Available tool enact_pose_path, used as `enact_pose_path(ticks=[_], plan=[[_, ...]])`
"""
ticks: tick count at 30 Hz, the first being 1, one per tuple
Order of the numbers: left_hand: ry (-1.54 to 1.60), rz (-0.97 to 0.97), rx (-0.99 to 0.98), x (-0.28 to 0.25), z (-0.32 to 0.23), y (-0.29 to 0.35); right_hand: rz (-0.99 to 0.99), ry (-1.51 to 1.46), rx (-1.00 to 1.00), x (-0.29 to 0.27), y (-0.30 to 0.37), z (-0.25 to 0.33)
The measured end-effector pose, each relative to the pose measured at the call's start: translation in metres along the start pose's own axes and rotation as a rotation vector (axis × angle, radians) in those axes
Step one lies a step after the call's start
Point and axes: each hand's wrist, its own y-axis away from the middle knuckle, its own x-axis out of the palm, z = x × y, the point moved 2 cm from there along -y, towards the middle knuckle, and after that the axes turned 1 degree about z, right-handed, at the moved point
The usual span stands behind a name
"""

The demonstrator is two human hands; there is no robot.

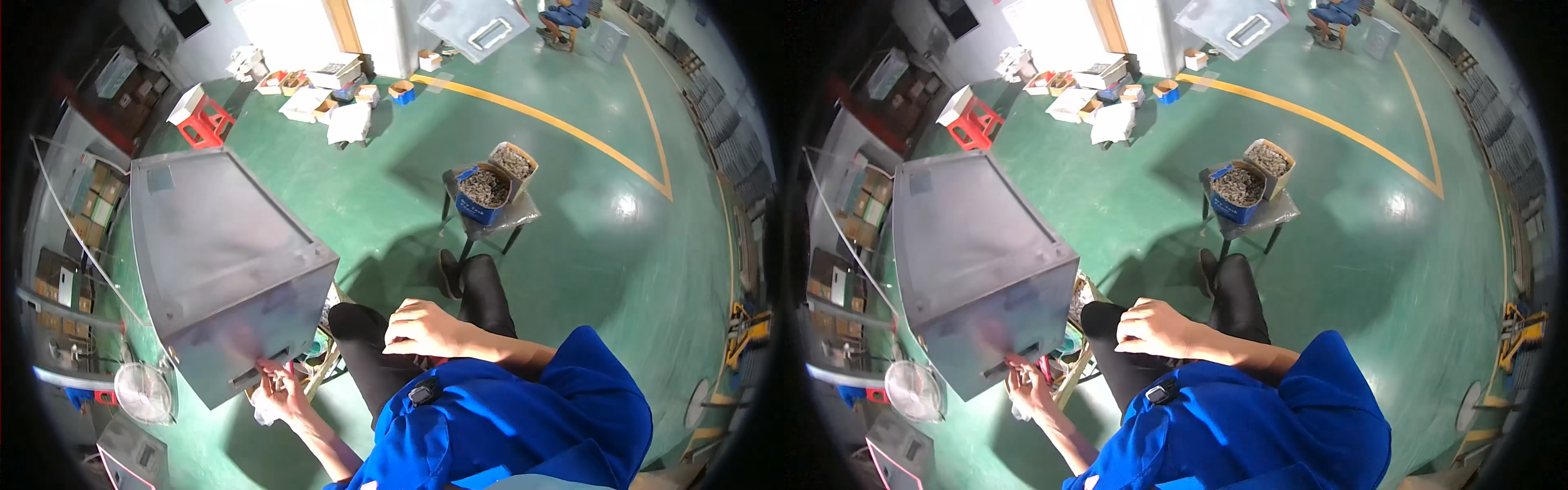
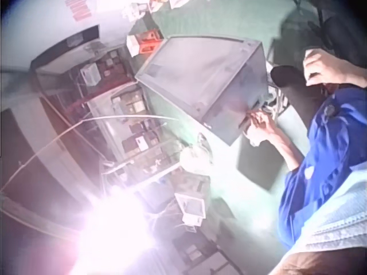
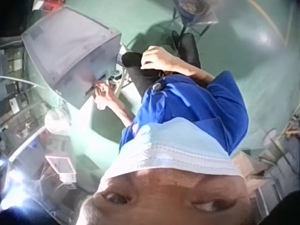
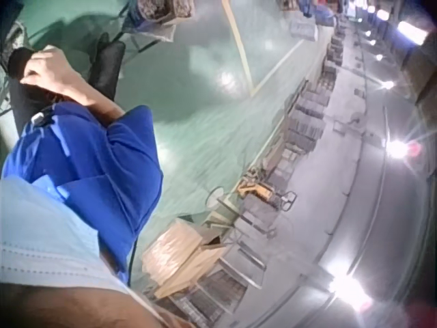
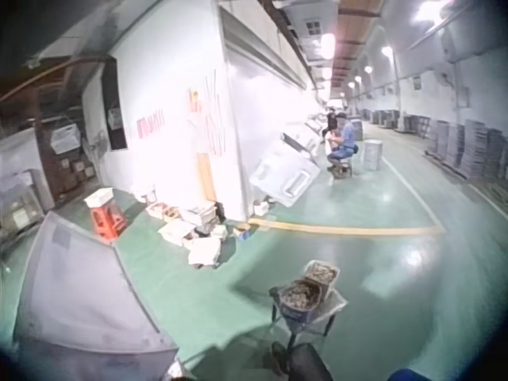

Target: Assembling small metal enclosures by inserting small metal components and fasteners.

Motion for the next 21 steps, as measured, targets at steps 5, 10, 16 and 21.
enact_pose_path(ticks=[5, 10, 16, 21], plan=[[-0.061, 0.056, -0.033, 0.001, 0.003, 0.011, 0.015, -0.003, -0.043, 0.005, -0.009, 0.010], [-1.648, 0.041, 0.490, 0.034, 0.040, 0.043, -0.001, -0.002, 0.081, 0.010, -0.014, 0.034], [-0.200, 0.000, 0.096, 0.013, 0.089, 0.054, 0.119, -0.026, 0.078, 0.027, -0.025, 0.056], [0.002, -0.035, -0.219, 0.013, 0.121, 0.081, 0.155, 0.015, -0.098, 0.041, -0.048, 0.073]])
